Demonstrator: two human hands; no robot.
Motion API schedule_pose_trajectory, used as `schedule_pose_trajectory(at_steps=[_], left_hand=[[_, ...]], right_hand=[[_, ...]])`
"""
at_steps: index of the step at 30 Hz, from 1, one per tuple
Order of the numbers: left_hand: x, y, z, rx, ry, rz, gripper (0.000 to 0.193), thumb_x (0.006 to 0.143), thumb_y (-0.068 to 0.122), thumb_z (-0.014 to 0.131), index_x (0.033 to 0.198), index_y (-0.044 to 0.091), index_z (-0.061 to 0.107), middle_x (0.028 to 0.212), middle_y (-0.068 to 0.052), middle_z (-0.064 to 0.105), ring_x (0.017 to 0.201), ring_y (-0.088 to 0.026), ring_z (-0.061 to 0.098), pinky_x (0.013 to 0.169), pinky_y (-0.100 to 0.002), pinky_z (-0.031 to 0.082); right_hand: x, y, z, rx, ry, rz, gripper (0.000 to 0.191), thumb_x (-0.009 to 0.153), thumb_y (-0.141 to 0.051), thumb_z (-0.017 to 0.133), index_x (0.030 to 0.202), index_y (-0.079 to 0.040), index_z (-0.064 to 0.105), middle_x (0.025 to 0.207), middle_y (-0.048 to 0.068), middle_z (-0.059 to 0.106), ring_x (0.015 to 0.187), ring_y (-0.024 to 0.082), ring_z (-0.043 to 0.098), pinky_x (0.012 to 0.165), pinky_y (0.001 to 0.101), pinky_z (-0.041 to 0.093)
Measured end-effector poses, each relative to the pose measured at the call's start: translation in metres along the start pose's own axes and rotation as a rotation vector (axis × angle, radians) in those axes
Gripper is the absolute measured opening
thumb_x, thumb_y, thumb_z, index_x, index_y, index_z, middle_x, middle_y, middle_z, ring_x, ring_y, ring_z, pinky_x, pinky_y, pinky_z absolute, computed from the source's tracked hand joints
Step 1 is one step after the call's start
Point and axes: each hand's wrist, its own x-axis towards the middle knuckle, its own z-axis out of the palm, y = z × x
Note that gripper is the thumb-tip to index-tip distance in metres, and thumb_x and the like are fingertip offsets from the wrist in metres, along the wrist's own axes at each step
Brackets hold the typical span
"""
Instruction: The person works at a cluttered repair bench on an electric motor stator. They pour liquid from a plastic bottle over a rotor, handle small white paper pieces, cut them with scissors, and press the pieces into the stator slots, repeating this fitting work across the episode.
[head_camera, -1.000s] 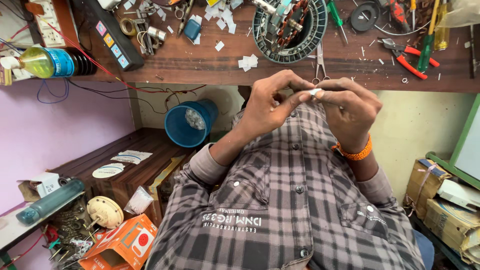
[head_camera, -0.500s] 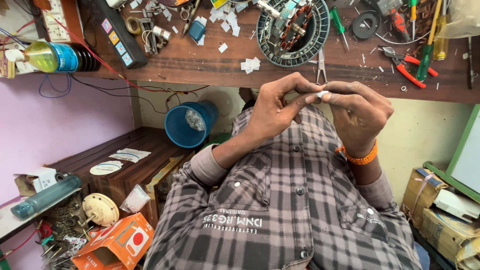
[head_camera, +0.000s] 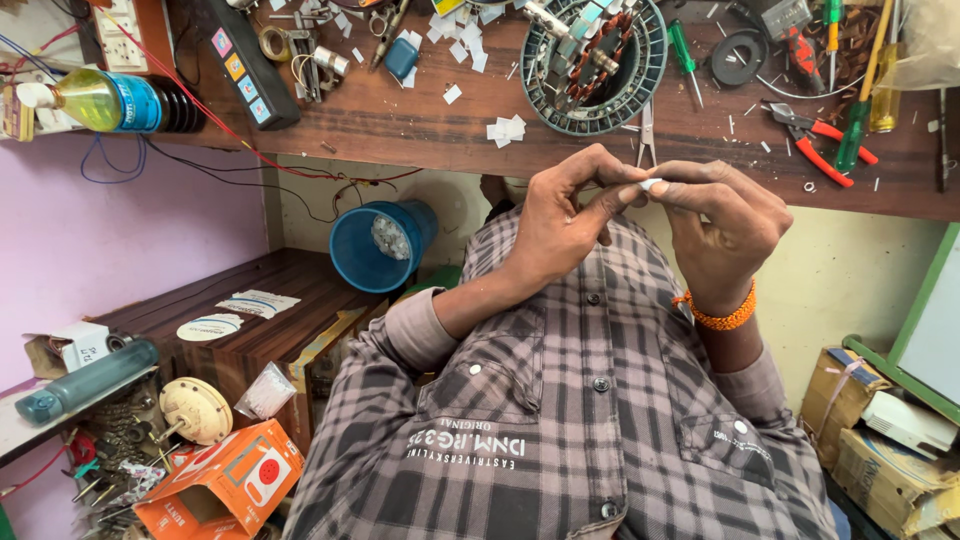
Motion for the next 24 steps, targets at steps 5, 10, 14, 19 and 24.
schedule_pose_trajectory(at_steps=[5, 10, 14, 19, 24], left_hand=[[0.003, 0.001, -0.001, 0.153, 0.034, 0.119, 0.007, 0.106, 0.004, 0.067, 0.112, 0.0, 0.068, 0.089, -0.005, 0.075, 0.078, -0.005, 0.069, 0.065, -0.022, 0.054], [0.006, 0.008, -0.001, 0.307, 0.115, 0.165, 0.007, 0.102, 0.002, 0.067, 0.109, 0.0, 0.066, 0.086, -0.006, 0.074, 0.075, -0.008, 0.072, 0.063, -0.022, 0.055], [0.007, 0.011, 0.004, 0.386, 0.152, 0.265, 0.007, 0.102, 0.001, 0.067, 0.109, 0.0, 0.065, 0.09, -0.007, 0.073, 0.08, -0.012, 0.077, 0.067, -0.025, 0.06], [0.011, 0.012, 0.005, 0.493, 0.189, 0.343, 0.006, 0.101, 0.003, 0.069, 0.105, 0.001, 0.065, 0.092, -0.009, 0.072, 0.081, -0.017, 0.077, 0.068, -0.029, 0.061], [0.015, 0.014, 0.002, 0.603, 0.178, 0.414, 0.009, 0.098, 0.002, 0.071, 0.105, 0.003, 0.065, 0.091, -0.01, 0.068, 0.079, -0.022, 0.075, 0.067, -0.033, 0.058]], right_hand=[[0.001, 0.0, 0.003, 0.004, -0.002, 0.038, 0.014, 0.1, 0.009, 0.079, 0.104, 0.0, 0.068, 0.101, 0.012, 0.076, 0.091, 0.019, 0.072, 0.078, 0.0268, 0.056], [-0.001, 0.001, 0.012, 0.214, 0.001, 0.279, 0.015, 0.099, 0.009, 0.077, 0.109, 0.003, 0.068, 0.108, 0.012, 0.075, 0.091, 0.012, 0.072, 0.078, 0.023, 0.058], [-0.003, 0.008, 0.023, 0.316, 0.096, 0.439, 0.017, 0.1, 0.006, 0.075, 0.116, 0.005, 0.067, 0.107, 0.009, 0.074, 0.1, 0.012, 0.073, 0.09, 0.0241, 0.06], [-0.008, 0.016, 0.031, 0.234, 0.101, 0.39, 0.011, 0.104, 0.002, 0.073, 0.113, 0.006, 0.068, 0.103, 0.009, 0.073, 0.093, 0.011, 0.07, 0.084, 0.0237, 0.058], [-0.01, 0.023, 0.037, 0.361, 0.109, 0.436, 0.01, 0.108, -0.003, 0.068, 0.114, 0.005, 0.064, 0.103, 0.007, 0.07, 0.093, 0.011, 0.07, 0.083, 0.024, 0.057]])
